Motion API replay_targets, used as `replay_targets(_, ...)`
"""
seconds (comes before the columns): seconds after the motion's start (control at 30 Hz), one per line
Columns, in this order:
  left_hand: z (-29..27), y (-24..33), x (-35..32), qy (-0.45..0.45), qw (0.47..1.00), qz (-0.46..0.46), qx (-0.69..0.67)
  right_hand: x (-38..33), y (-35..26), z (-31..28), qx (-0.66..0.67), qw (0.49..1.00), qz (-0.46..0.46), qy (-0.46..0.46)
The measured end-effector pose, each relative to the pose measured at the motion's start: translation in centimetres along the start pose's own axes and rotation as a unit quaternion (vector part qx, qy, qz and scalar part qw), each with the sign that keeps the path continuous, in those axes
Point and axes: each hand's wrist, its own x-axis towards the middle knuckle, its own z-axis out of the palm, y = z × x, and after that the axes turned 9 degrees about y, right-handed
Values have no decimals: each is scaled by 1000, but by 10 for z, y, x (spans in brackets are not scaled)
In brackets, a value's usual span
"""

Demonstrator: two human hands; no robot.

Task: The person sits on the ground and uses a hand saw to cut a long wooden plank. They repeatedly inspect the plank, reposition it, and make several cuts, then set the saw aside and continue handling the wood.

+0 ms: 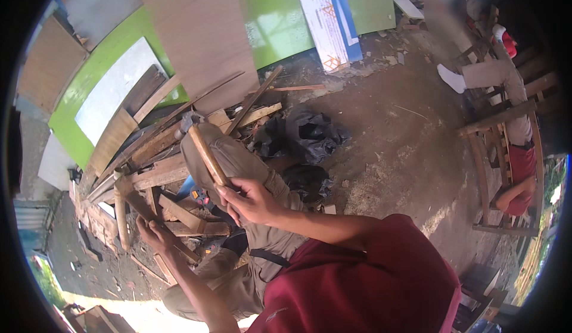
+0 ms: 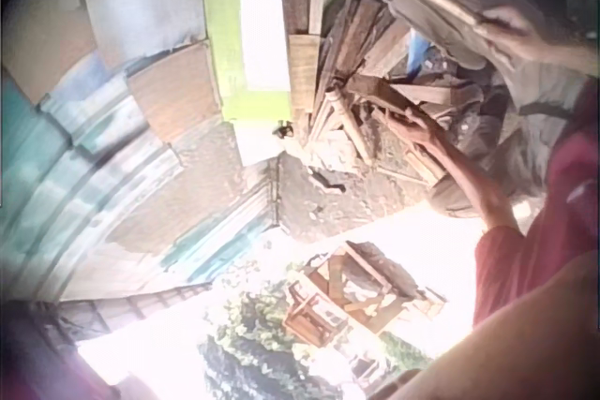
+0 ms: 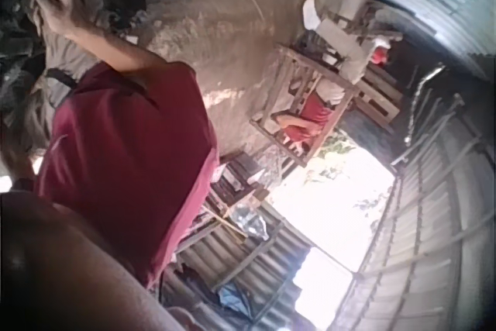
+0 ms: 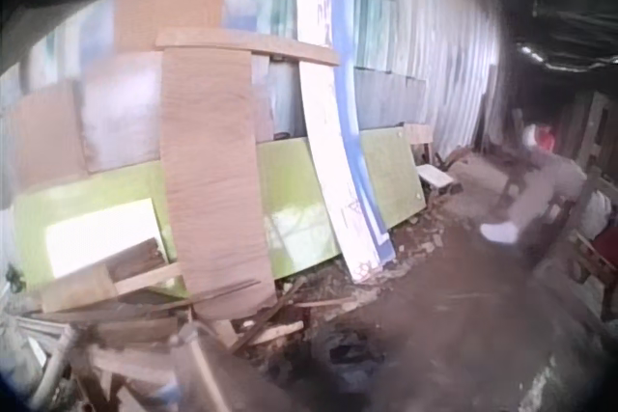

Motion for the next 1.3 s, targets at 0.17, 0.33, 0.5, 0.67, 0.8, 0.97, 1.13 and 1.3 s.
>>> replay_targets(0.17,9,81,36,-57,997,45,-39,23,-25,-6,93,986,-92,103)
replay_targets(0.33,35,98,33,-102,991,73,-41,16,-42,-67,108,966,-87,219)
replay_targets(0.5,63,92,16,-75,993,76,-59,-3,13,-138,127,896,-95,416)
replay_targets(0.67,71,87,18,-76,994,45,-64,-19,60,-220,161,783,-81,595)
replay_targets(0.8,73,78,22,-57,994,86,-28,-34,61,-265,166,742,-59,647)
replay_targets(0.97,69,87,20,-69,994,74,-53,-43,57,-302,77,764,-130,627)
replay_targets(1.13,65,94,24,-55,992,105,-51,-37,78,-362,-149,705,-8,694)
replay_targets(1.3,46,95,28,-50,994,75,-53,-37,133,-376,-409,658,132,619)
